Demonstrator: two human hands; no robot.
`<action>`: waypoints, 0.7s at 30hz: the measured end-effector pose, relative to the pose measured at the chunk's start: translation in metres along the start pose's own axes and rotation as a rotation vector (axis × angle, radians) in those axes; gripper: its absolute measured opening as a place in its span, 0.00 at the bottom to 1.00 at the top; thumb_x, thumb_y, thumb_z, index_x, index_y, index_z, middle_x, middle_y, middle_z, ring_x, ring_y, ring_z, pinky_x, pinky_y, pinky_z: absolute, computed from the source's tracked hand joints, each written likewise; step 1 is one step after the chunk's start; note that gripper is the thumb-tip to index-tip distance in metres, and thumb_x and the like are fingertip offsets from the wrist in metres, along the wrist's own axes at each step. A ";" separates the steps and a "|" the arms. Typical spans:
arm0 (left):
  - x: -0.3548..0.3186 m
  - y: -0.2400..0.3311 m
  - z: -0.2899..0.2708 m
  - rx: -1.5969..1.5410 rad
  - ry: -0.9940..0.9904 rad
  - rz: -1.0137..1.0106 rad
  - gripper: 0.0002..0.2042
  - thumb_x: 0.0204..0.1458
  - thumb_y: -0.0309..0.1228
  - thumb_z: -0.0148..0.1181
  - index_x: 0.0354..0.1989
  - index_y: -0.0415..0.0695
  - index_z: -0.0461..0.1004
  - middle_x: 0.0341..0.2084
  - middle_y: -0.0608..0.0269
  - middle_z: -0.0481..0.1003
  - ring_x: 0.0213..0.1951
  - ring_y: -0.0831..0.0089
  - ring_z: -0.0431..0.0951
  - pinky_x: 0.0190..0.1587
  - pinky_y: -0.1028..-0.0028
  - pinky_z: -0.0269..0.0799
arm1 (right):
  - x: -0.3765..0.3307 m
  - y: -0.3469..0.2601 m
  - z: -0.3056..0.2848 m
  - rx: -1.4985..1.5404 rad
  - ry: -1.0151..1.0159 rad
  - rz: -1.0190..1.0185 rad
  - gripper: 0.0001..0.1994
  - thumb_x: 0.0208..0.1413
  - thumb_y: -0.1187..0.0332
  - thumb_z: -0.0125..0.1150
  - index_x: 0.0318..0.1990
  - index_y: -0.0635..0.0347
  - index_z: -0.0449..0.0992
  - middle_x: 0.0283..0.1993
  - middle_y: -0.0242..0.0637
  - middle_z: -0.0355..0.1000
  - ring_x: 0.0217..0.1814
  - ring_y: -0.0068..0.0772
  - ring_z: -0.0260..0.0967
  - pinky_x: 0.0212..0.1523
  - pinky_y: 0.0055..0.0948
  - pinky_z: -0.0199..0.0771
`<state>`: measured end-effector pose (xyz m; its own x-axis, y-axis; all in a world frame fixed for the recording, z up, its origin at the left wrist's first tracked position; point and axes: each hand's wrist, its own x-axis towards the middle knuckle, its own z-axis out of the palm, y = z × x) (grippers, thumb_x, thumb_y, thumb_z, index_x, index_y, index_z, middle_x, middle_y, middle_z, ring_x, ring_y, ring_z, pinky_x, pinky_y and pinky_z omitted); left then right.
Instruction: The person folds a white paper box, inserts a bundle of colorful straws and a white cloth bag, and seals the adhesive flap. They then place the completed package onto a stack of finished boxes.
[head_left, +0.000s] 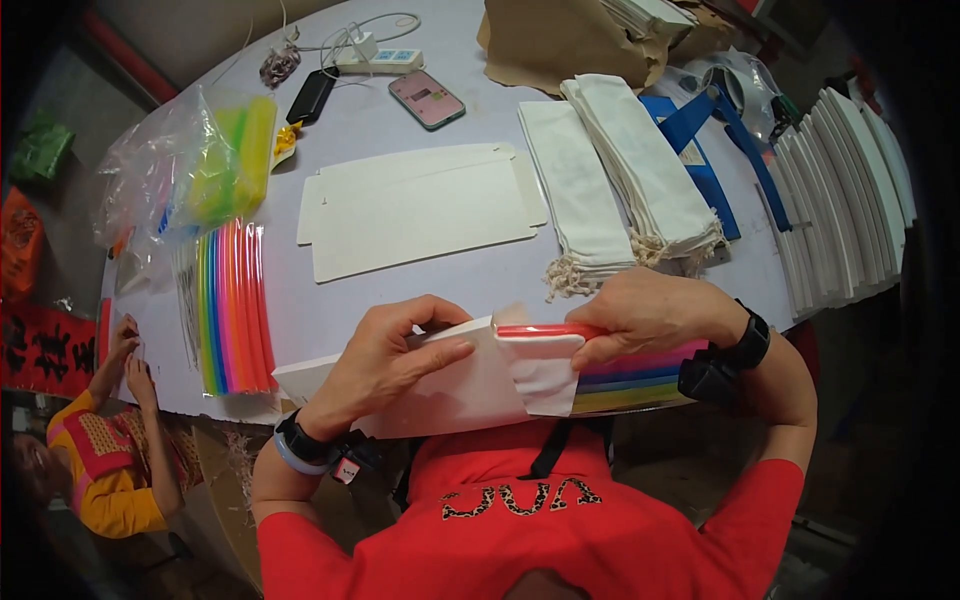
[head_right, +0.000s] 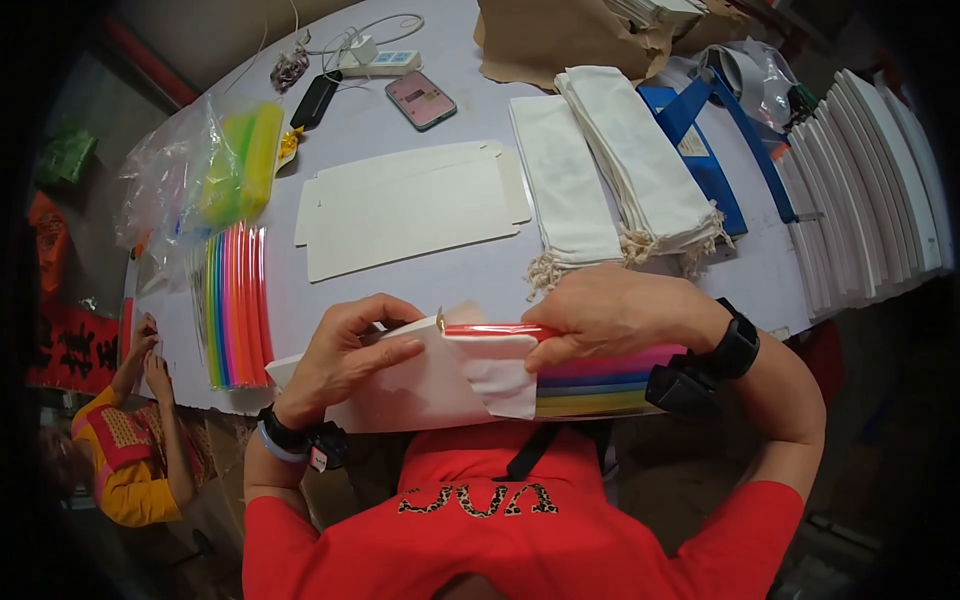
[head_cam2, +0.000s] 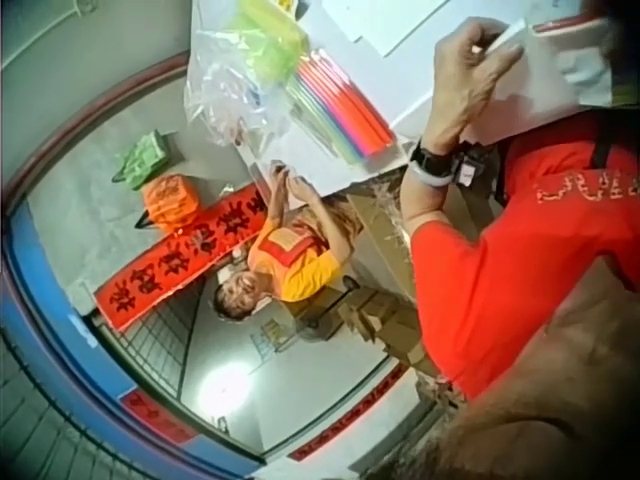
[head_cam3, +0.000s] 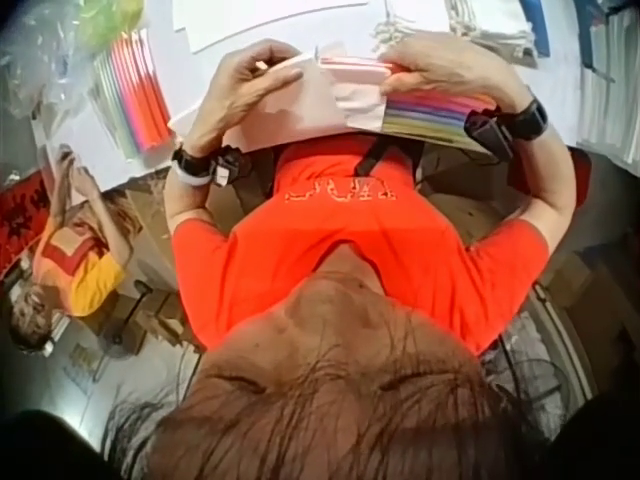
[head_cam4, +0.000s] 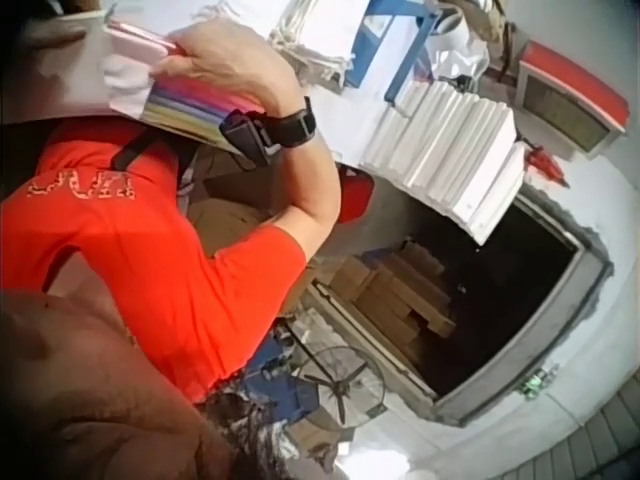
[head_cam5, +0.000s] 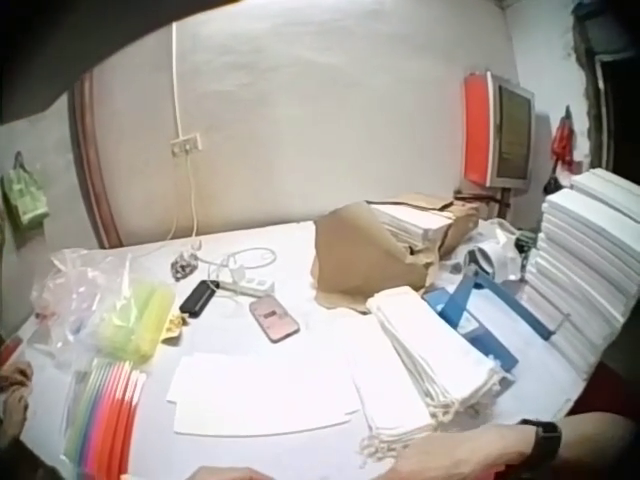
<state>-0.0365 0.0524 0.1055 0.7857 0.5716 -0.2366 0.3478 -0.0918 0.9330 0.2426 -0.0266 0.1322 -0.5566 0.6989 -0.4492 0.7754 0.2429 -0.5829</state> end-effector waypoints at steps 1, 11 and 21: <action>-0.002 -0.001 0.002 0.003 0.013 -0.002 0.11 0.54 0.31 0.62 0.42 0.37 0.75 0.32 0.66 0.77 0.34 0.80 0.73 0.36 0.77 0.70 | 0.001 -0.004 -0.001 -0.007 -0.002 -0.011 0.20 0.57 0.49 0.55 0.36 0.60 0.75 0.24 0.49 0.70 0.29 0.52 0.69 0.30 0.41 0.68; -0.018 0.028 0.021 0.171 0.264 0.570 0.14 0.49 0.34 0.64 0.39 0.38 0.72 0.28 0.51 0.74 0.31 0.58 0.75 0.34 0.66 0.70 | -0.030 -0.060 -0.048 -0.463 0.076 0.087 0.18 0.48 0.50 0.62 0.34 0.55 0.79 0.23 0.46 0.73 0.25 0.46 0.72 0.29 0.40 0.69; -0.021 0.100 0.008 0.215 0.296 0.692 0.15 0.43 0.32 0.65 0.38 0.38 0.72 0.26 0.50 0.73 0.30 0.59 0.74 0.34 0.67 0.68 | -0.065 -0.184 -0.097 -1.120 0.585 -0.094 0.17 0.36 0.58 0.72 0.29 0.59 0.75 0.30 0.46 0.73 0.32 0.43 0.75 0.31 0.35 0.73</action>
<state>-0.0144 0.0244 0.2019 0.7011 0.5179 0.4902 -0.0563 -0.6451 0.7620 0.1649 -0.0510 0.3342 -0.6305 0.7704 0.0944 0.7260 0.5424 0.4228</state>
